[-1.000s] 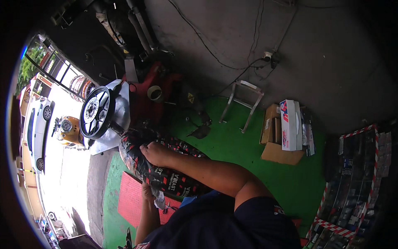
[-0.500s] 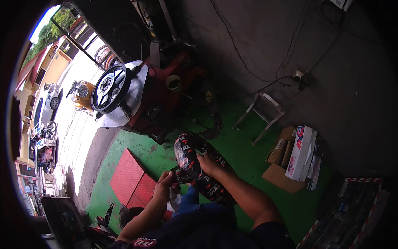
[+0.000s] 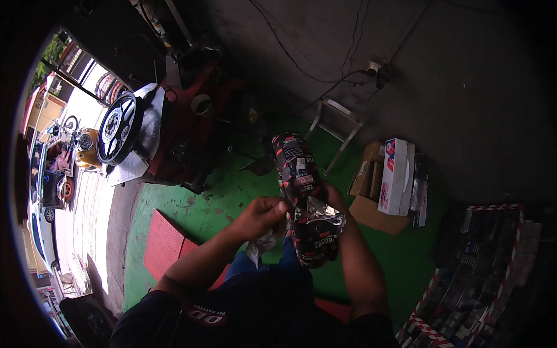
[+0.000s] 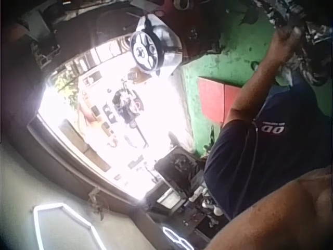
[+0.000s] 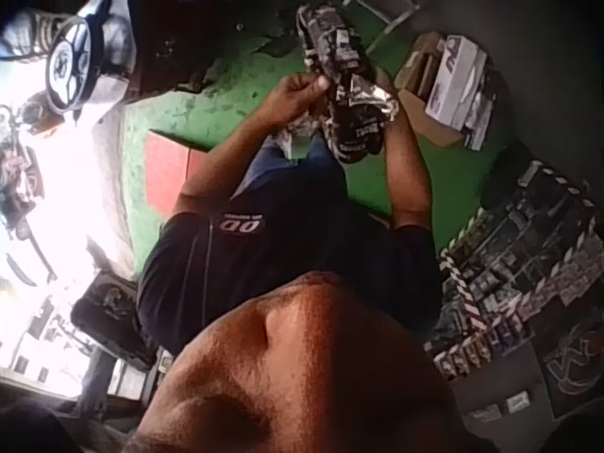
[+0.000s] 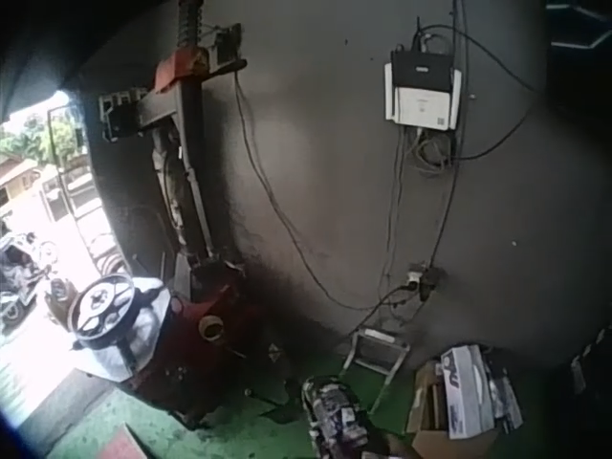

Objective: Unwrapping a new motorcycle tire and applying bead lubricant for installation.

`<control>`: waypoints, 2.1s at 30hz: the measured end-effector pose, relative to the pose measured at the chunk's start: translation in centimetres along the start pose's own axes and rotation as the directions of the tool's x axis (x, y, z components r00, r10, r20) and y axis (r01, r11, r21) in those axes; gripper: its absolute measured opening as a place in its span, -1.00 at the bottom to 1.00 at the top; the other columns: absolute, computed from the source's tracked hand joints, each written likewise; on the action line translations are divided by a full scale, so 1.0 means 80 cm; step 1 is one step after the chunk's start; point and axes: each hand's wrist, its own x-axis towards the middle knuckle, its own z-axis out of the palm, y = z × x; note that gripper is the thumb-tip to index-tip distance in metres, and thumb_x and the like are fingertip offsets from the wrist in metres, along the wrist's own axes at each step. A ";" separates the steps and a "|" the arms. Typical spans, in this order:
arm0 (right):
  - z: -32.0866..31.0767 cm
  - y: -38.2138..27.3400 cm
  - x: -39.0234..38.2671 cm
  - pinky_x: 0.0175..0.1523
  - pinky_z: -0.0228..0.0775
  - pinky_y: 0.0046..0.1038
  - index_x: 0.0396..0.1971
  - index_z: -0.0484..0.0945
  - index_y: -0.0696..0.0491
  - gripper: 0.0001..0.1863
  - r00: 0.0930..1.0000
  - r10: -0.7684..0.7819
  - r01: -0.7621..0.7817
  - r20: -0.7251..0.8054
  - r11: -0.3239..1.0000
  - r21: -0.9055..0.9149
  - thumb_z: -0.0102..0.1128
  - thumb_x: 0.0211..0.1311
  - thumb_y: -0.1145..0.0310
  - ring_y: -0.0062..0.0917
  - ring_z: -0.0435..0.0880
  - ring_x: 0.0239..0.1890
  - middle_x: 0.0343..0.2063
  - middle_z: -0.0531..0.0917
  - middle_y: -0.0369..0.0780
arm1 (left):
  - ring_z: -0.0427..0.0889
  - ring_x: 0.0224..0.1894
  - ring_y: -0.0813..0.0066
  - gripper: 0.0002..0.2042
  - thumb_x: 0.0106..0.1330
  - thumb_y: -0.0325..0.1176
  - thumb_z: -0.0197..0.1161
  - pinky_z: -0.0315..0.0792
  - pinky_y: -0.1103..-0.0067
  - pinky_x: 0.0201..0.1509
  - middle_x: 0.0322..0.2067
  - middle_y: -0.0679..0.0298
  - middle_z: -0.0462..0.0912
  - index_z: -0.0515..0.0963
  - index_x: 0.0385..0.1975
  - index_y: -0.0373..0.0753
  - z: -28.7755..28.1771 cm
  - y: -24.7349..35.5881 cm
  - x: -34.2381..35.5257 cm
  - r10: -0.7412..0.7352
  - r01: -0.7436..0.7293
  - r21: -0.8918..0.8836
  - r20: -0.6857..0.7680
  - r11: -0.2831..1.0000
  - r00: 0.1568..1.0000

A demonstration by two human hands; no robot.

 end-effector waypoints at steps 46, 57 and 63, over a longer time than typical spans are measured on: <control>-0.053 0.001 0.015 -0.11 0.48 -0.05 -0.17 0.50 0.17 -0.85 0.371 -0.906 -0.195 0.206 -0.293 -0.936 0.19 0.32 0.47 0.04 0.67 -0.17 -0.25 0.65 0.08 | 0.70 -0.12 0.49 -0.43 0.30 0.01 0.43 0.61 0.49 -0.06 -0.09 0.23 0.72 0.56 0.15 -0.29 0.004 -0.147 0.157 -0.147 0.027 -0.344 -0.327 0.938 0.934; -0.026 0.004 0.027 -0.11 0.44 -0.16 -0.19 0.50 0.20 -0.75 0.402 -0.904 -0.270 -0.149 0.039 -0.962 0.00 0.54 0.29 -0.05 0.66 -0.28 -0.36 0.65 0.02 | 0.70 -0.03 0.48 -0.56 0.38 -0.18 0.35 0.58 0.47 0.11 -0.03 0.22 0.71 0.55 0.17 -0.26 -0.011 -0.177 0.166 -0.198 0.051 -0.388 -0.348 0.920 0.916; -0.087 0.002 0.028 -0.09 0.46 -0.25 -0.13 0.54 0.21 -0.70 0.430 -0.810 -0.042 -0.400 0.425 -0.904 0.06 0.53 0.23 -0.21 0.67 -0.26 -0.32 0.67 -0.07 | 0.72 -0.07 0.44 -0.48 0.30 -0.03 0.40 0.63 0.47 -0.02 -0.09 0.13 0.72 0.58 0.11 -0.30 0.017 -0.149 0.159 -0.234 0.068 -0.378 -0.414 0.923 0.880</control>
